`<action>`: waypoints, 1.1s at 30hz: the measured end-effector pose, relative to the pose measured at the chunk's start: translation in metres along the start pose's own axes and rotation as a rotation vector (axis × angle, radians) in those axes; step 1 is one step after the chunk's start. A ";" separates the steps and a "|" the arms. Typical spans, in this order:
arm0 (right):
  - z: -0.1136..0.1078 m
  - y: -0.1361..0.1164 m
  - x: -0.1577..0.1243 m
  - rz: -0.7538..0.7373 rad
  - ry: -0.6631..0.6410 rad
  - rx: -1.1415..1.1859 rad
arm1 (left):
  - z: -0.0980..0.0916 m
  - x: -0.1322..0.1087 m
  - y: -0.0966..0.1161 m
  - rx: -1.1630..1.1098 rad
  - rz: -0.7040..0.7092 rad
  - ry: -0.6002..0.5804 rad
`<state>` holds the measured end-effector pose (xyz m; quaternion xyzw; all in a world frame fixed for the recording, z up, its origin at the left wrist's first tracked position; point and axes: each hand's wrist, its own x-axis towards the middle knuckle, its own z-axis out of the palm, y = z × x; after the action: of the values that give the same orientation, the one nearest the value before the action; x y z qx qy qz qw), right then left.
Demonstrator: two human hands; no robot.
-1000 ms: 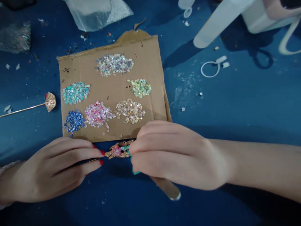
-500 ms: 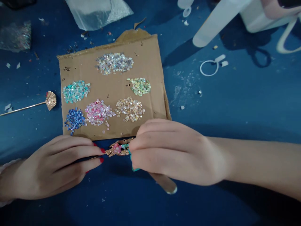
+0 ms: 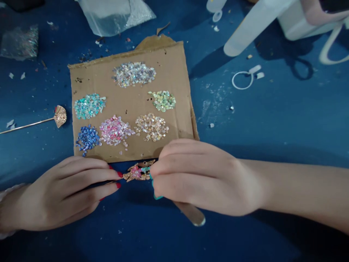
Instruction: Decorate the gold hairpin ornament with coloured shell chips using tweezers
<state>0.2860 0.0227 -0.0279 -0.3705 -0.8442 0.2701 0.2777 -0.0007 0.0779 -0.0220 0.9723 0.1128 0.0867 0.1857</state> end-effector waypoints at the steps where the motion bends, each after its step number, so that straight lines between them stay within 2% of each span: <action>1: 0.000 0.001 0.001 -0.020 0.014 0.001 | 0.000 0.000 0.000 -0.003 -0.002 -0.001; 11: 0.006 0.001 -0.005 0.011 0.061 -0.004 | -0.002 0.001 0.001 -0.009 -0.007 0.006; 25: 0.006 0.008 -0.002 -0.083 0.077 0.011 | 0.000 0.001 0.000 -0.035 -0.010 -0.016; 33: 0.005 0.007 -0.002 -0.087 0.062 -0.012 | 0.001 -0.004 0.000 -0.045 -0.006 -0.021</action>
<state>0.2875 0.0239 -0.0365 -0.3430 -0.8522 0.2412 0.3130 -0.0039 0.0766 -0.0231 0.9684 0.1117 0.0785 0.2088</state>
